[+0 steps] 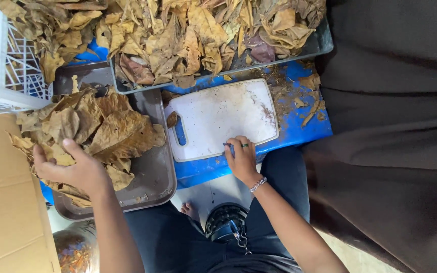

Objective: The person sits on a chair and uses a knife to trim the stems and edges of dried leaves on a white cutting board. They pick leaves from a tray, cut them, and place the trimmed pieces into a larger tray.

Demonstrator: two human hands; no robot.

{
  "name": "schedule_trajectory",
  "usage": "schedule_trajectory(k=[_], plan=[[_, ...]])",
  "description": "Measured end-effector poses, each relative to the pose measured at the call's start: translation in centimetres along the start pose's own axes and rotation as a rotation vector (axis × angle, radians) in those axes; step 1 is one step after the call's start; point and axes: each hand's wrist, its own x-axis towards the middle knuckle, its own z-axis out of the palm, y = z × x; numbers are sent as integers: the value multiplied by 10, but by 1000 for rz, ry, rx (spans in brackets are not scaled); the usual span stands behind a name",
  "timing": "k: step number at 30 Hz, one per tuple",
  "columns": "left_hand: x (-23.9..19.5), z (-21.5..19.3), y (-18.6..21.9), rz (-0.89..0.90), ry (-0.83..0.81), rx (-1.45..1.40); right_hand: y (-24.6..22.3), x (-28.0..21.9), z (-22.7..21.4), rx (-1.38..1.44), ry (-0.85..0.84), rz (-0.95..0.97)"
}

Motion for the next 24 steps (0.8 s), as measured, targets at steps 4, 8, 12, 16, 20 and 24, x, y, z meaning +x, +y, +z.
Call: schedule_trajectory(k=[4,8,12,16,20,24], plan=[[-12,4,26,223,89,83,0,-1,5,-22,-22,13],[-23,23,42,500,32,-95,4,-2,4,27,76,13],[-29,56,43,577,-143,-162,1,-7,-14,10,86,36],[-23,99,104,652,-342,-227,-6,-22,-29,85,174,80],[-22,150,140,702,-517,-275,-9,-39,-32,145,221,119],[-27,205,155,659,-540,-219,-8,-38,-27,153,251,77]])
